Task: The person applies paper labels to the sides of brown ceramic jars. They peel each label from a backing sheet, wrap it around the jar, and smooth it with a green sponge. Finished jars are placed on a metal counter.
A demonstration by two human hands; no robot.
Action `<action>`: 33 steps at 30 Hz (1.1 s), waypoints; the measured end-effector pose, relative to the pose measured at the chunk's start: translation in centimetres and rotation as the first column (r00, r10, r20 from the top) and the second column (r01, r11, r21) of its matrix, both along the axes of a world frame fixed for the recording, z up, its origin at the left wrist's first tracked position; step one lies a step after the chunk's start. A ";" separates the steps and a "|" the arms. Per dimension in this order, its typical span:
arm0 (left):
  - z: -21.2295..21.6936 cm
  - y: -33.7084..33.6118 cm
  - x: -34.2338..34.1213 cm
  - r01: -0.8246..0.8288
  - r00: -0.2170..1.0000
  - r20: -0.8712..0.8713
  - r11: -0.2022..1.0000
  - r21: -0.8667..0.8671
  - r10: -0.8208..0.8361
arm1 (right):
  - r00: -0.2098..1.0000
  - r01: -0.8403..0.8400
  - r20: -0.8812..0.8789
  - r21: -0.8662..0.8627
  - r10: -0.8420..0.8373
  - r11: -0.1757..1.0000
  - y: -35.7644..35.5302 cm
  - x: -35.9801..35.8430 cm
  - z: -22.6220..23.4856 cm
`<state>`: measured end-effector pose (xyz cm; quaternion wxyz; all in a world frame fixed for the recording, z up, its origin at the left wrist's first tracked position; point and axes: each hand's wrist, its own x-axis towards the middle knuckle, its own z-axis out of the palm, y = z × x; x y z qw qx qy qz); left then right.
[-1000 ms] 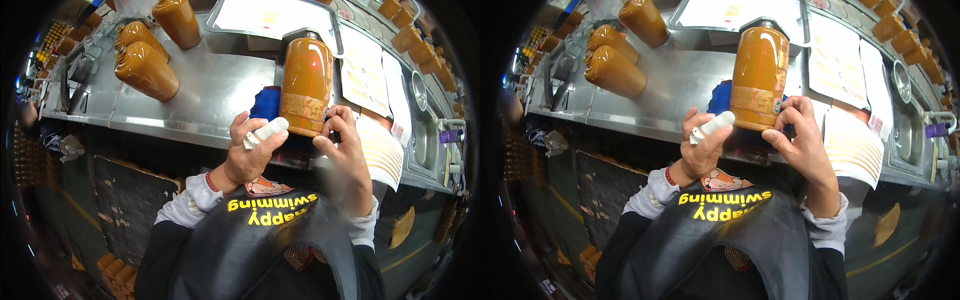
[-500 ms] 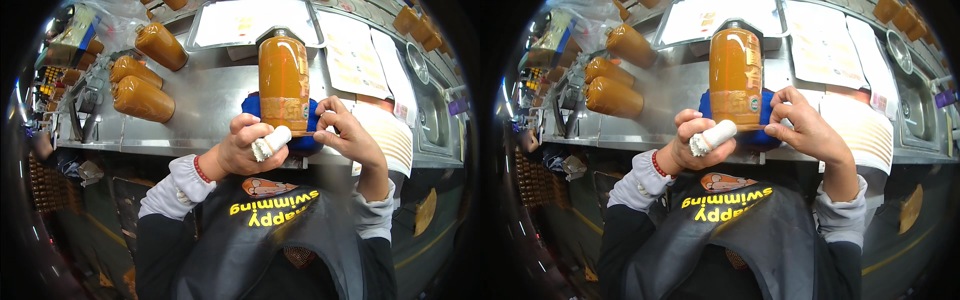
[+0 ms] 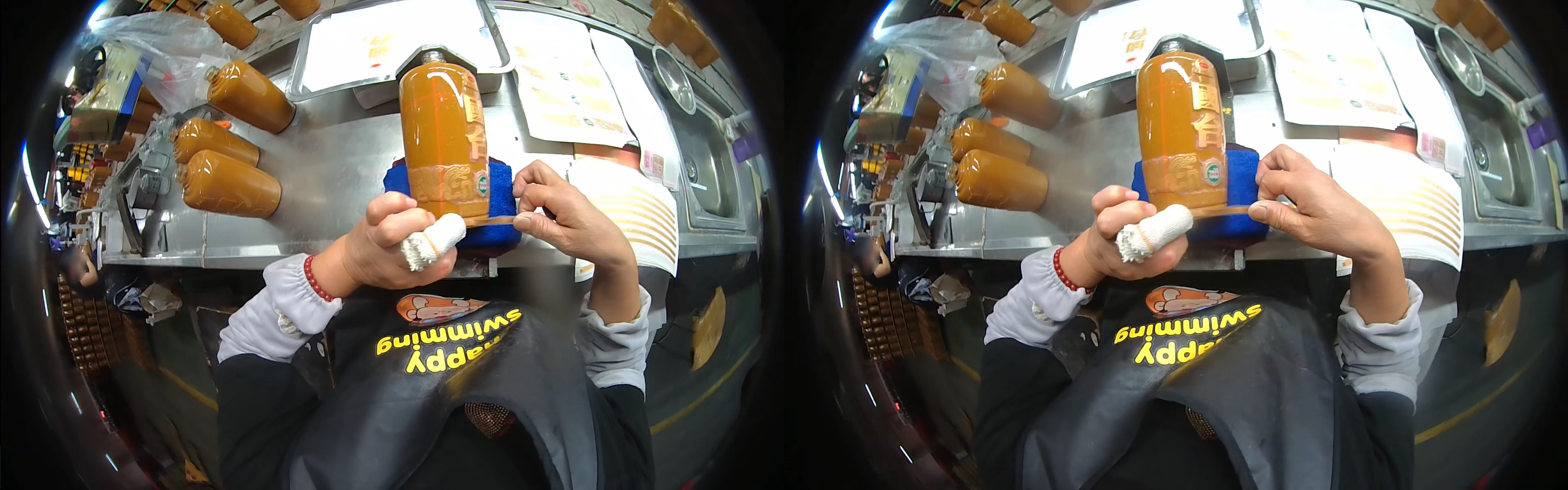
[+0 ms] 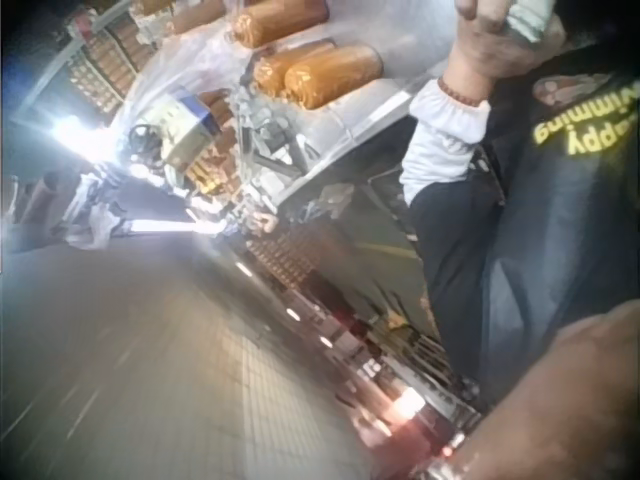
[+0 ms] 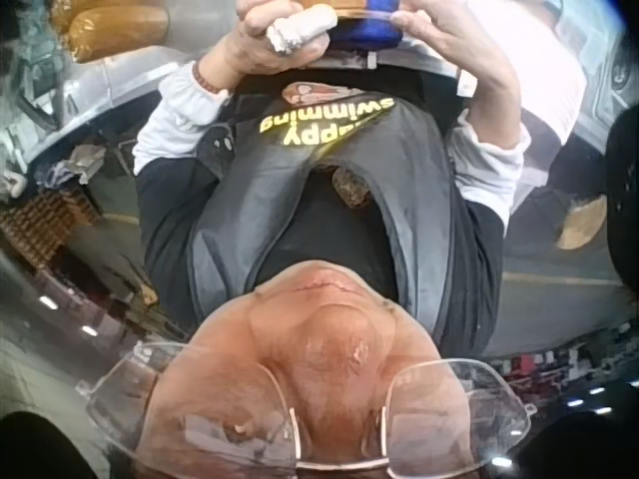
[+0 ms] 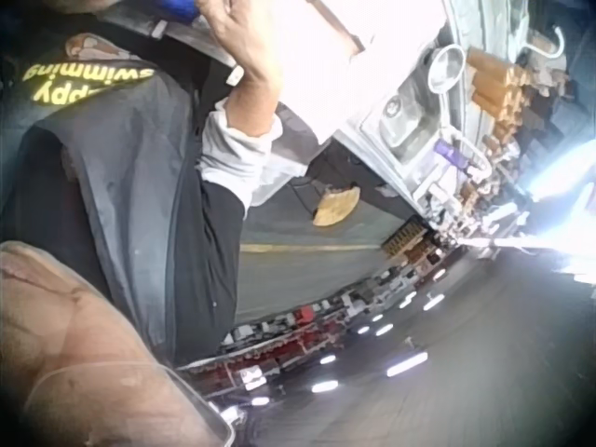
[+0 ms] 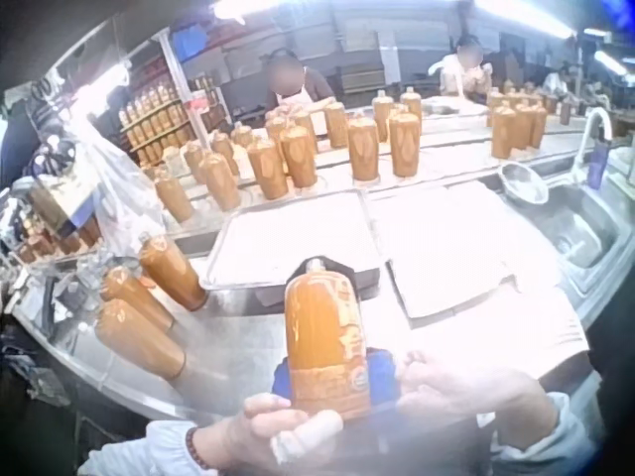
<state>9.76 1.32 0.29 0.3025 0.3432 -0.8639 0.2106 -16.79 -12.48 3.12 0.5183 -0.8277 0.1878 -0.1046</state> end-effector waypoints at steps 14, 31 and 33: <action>-1.6 -0.1 -1.0 -0.064 0.997 -0.049 0.994 -0.089 0.060 | 0.999 0.038 0.035 -0.029 -0.037 0.999 0.0 0.0 -0.9; -1.2 -1.2 -1.7 -0.044 0.998 -0.040 0.995 -0.092 0.041 | 0.999 0.023 -0.035 -0.057 -0.025 0.998 -0.1 -0.2 -1.3; -1.0 -1.1 -1.6 -0.021 0.999 -0.026 0.996 -0.092 0.019 | 0.999 0.031 -0.020 -0.032 -0.032 0.999 0.0 -0.2 -1.1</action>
